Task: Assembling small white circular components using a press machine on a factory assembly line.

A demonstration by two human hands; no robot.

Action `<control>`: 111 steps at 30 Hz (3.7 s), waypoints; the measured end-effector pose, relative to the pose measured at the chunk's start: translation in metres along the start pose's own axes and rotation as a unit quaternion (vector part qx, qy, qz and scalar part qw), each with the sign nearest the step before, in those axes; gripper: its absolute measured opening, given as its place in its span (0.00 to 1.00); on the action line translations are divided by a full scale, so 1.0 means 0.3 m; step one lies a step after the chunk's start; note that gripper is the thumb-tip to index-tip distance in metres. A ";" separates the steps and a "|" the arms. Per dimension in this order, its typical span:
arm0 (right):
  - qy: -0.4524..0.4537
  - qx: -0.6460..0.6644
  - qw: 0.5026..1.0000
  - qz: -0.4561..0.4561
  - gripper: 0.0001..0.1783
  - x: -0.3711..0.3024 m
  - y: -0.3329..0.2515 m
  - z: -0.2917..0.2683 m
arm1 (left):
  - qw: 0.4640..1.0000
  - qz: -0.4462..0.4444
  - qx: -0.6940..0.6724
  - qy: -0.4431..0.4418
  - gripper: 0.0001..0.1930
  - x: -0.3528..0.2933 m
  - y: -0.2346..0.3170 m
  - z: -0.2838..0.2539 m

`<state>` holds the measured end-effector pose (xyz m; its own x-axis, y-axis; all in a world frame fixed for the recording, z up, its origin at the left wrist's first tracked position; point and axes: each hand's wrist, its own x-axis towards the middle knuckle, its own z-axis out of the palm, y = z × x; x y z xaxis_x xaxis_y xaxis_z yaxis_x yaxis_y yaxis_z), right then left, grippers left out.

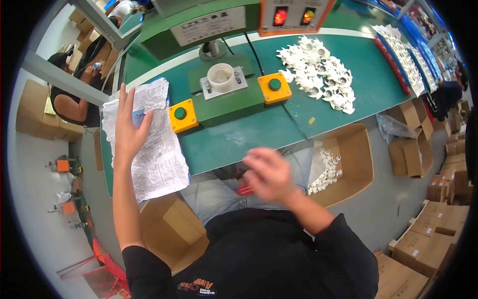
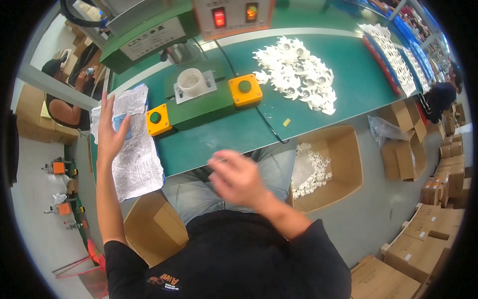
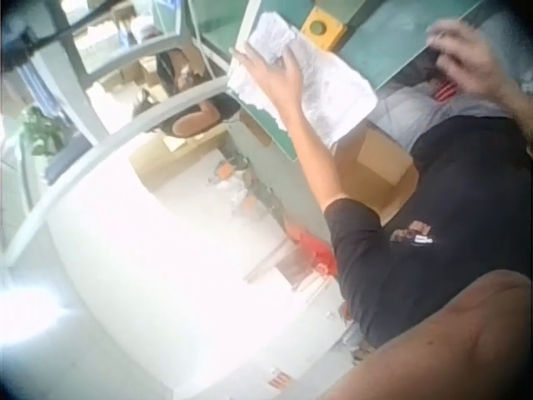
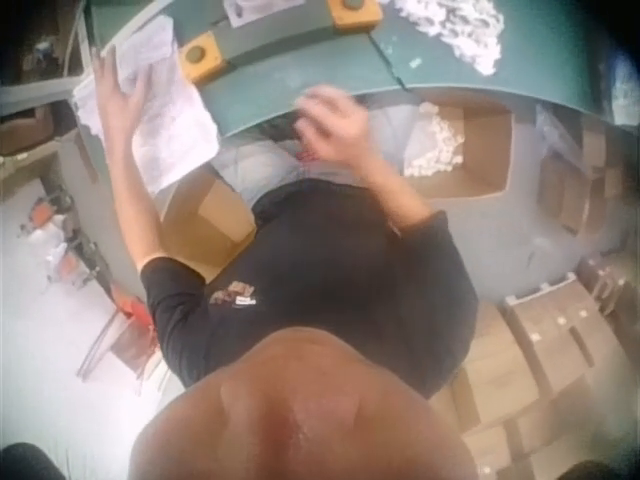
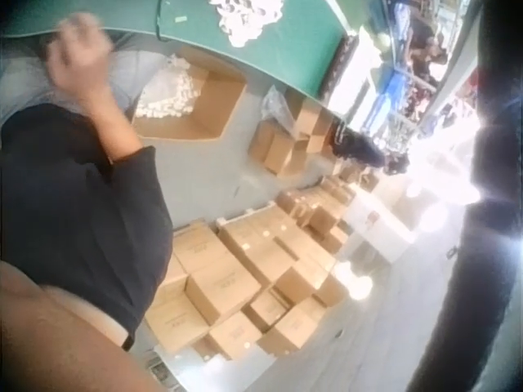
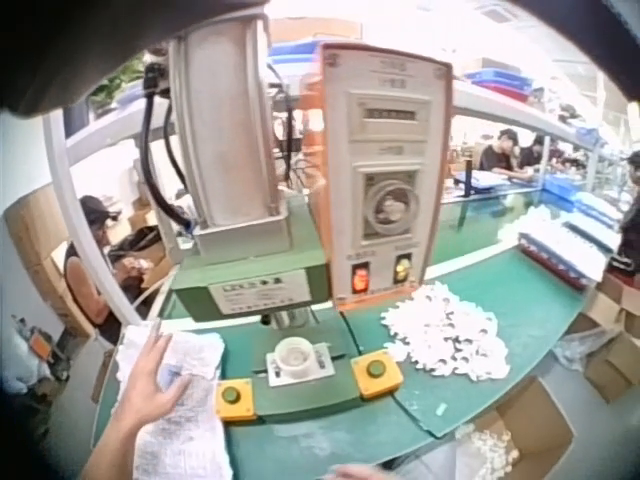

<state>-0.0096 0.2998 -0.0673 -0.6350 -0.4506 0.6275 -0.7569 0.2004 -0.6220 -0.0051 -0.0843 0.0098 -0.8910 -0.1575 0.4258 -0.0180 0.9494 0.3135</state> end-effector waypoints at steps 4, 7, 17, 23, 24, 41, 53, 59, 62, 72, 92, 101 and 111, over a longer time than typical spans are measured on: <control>0.052 -0.173 0.983 0.032 0.14 0.104 0.251 -0.247 | 0.998 0.041 -0.035 -0.031 0.37 -0.071 0.157 -0.031; 0.027 -0.306 0.951 0.030 0.13 0.224 0.388 -0.337 | 0.996 0.071 -0.015 -0.048 0.31 -0.089 0.245 -0.012; -0.118 -0.456 0.881 -0.029 0.02 0.351 0.513 -0.373 | 0.989 0.129 -0.018 -0.066 0.22 -0.124 0.276 0.050; 0.070 -0.020 0.969 0.234 0.08 0.515 0.412 -0.302 | 0.988 0.139 -0.018 -0.060 0.24 -0.120 0.273 0.076; 0.057 0.005 0.971 0.233 0.10 0.554 0.414 -0.239 | 0.988 0.139 -0.018 -0.059 0.24 -0.118 0.275 0.080; 0.002 0.066 0.968 0.244 0.20 0.552 0.251 -0.177 | 0.987 0.138 0.010 -0.082 0.27 -0.134 0.281 0.040; -0.051 -0.242 0.966 -0.079 0.23 0.330 0.398 -0.224 | 0.982 0.145 0.079 -0.092 0.25 -0.109 0.291 0.121; -0.062 -0.242 0.968 -0.026 0.27 0.281 0.361 -0.239 | 0.982 0.153 0.088 -0.074 0.25 -0.119 0.322 0.139; -0.064 -0.240 0.969 -0.013 0.23 0.305 0.348 -0.222 | 0.984 0.142 0.089 -0.068 0.24 -0.121 0.335 0.128; -0.061 -0.238 0.969 0.029 0.15 0.378 0.509 -0.370 | 0.992 0.117 0.032 -0.015 0.19 -0.090 0.323 0.124; 0.104 -0.142 0.966 0.189 0.09 0.470 0.448 -0.325 | 0.969 -0.045 -0.243 0.014 0.27 0.201 0.452 0.123; 0.084 0.135 0.956 0.248 0.11 0.622 0.304 -0.034 | 0.991 -0.029 -0.131 0.027 0.25 0.256 0.450 0.199; 0.010 0.444 0.824 0.352 0.14 0.675 0.161 -0.005 | 0.967 -0.213 0.035 0.135 0.29 0.098 -0.179 -0.042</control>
<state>-0.1750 0.2197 0.0305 -0.8776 -0.4781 -0.0339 0.2069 -0.3142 -0.9265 -0.0247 -0.1434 0.0162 -0.6452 -0.5944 0.4801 -0.3954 0.7974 0.4558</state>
